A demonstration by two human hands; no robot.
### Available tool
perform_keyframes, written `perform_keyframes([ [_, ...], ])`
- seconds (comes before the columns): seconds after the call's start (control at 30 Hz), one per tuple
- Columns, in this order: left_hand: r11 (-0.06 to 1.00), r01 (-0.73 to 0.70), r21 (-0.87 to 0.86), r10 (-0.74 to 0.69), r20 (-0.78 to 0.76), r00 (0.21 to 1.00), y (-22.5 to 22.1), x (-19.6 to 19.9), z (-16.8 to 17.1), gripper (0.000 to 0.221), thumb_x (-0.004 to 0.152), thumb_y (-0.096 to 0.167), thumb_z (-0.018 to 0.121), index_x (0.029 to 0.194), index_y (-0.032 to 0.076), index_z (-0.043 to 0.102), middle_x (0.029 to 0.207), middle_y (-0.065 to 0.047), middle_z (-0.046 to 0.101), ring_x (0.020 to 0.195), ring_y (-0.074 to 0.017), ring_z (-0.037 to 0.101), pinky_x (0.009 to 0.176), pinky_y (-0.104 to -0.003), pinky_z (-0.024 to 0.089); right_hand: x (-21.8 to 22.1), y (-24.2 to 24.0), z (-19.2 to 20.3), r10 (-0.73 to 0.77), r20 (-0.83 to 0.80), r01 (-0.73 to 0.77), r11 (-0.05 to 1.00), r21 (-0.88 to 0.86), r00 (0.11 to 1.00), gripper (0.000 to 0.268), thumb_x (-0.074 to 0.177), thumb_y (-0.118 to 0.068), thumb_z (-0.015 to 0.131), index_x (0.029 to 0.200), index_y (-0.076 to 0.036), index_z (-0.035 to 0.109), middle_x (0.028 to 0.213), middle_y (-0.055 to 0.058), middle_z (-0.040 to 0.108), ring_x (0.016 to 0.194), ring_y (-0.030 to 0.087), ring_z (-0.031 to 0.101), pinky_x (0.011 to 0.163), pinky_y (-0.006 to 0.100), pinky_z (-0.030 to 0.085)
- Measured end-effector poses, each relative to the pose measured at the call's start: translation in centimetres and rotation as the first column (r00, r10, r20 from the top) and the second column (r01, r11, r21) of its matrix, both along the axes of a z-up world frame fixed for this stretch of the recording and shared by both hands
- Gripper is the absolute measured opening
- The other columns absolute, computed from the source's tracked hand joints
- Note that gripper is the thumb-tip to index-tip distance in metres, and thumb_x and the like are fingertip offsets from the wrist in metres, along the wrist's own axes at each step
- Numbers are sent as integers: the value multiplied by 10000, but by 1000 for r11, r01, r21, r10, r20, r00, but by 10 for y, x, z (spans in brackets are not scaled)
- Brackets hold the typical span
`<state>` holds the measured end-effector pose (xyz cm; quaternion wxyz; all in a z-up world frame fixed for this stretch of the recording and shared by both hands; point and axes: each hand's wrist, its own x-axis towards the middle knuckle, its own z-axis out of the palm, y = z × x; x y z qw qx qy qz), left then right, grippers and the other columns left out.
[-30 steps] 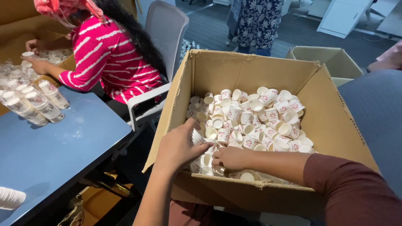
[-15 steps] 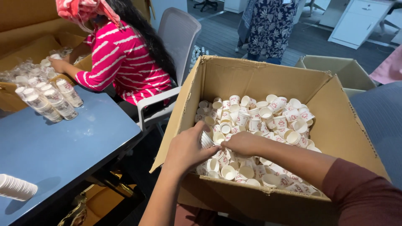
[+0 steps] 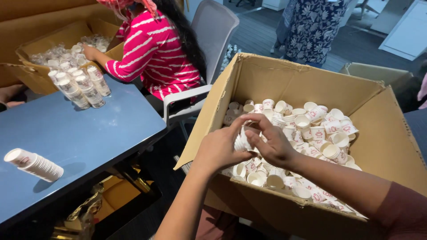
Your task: Sorting and stacking small paper cups from a cardboard box.
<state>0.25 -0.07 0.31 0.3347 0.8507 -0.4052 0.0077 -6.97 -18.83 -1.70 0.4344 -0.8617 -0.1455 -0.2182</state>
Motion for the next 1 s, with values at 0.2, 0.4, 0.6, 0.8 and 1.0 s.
perform_keyframes([
  [0.2,973,2,-233,14,67,998,0,9,-21,806,761,486,771,1469,227,485,1054,-188,756,949,-418,724,797,-502,568,0,-3,-15,136,77,-135,990,-29,988,419,1088,-223,500,1467,-56,440,1254,147,621,1087,203,629,944,345,506],
  [0.4,944,-99,-314,83,-64,995,0,8,-15,592,774,609,738,1141,154,646,889,-188,764,884,-383,759,787,-473,592,48,-57,-52,2,-134,-3,1000,-4,991,411,1041,-221,524,1423,-73,499,1193,129,660,1145,212,641,1075,359,499],
  [0.6,931,10,-366,-21,-26,999,-14,22,-38,724,763,708,650,1232,157,633,937,-212,760,886,-402,753,777,-486,590,61,-106,-154,-198,-749,-357,784,-508,632,529,949,-403,612,1440,-209,576,1478,61,574,1381,202,514,1168,373,369],
  [0.8,950,66,-304,-91,-67,994,-1,16,-51,749,744,684,598,1299,182,623,879,-186,789,826,-374,778,764,-496,611,102,-215,-248,-109,-831,-394,841,-370,546,483,1035,-385,447,1468,-211,570,1499,60,560,1385,202,490,1165,385,330],
  [1.0,962,31,-270,26,203,979,-84,52,-179,697,789,453,620,1372,73,574,944,-169,763,991,-394,735,942,-532,527,170,-244,-246,13,-791,-367,890,-269,611,488,1034,-385,455,1474,-195,550,1466,79,574,1328,209,510,1102,389,356],
])
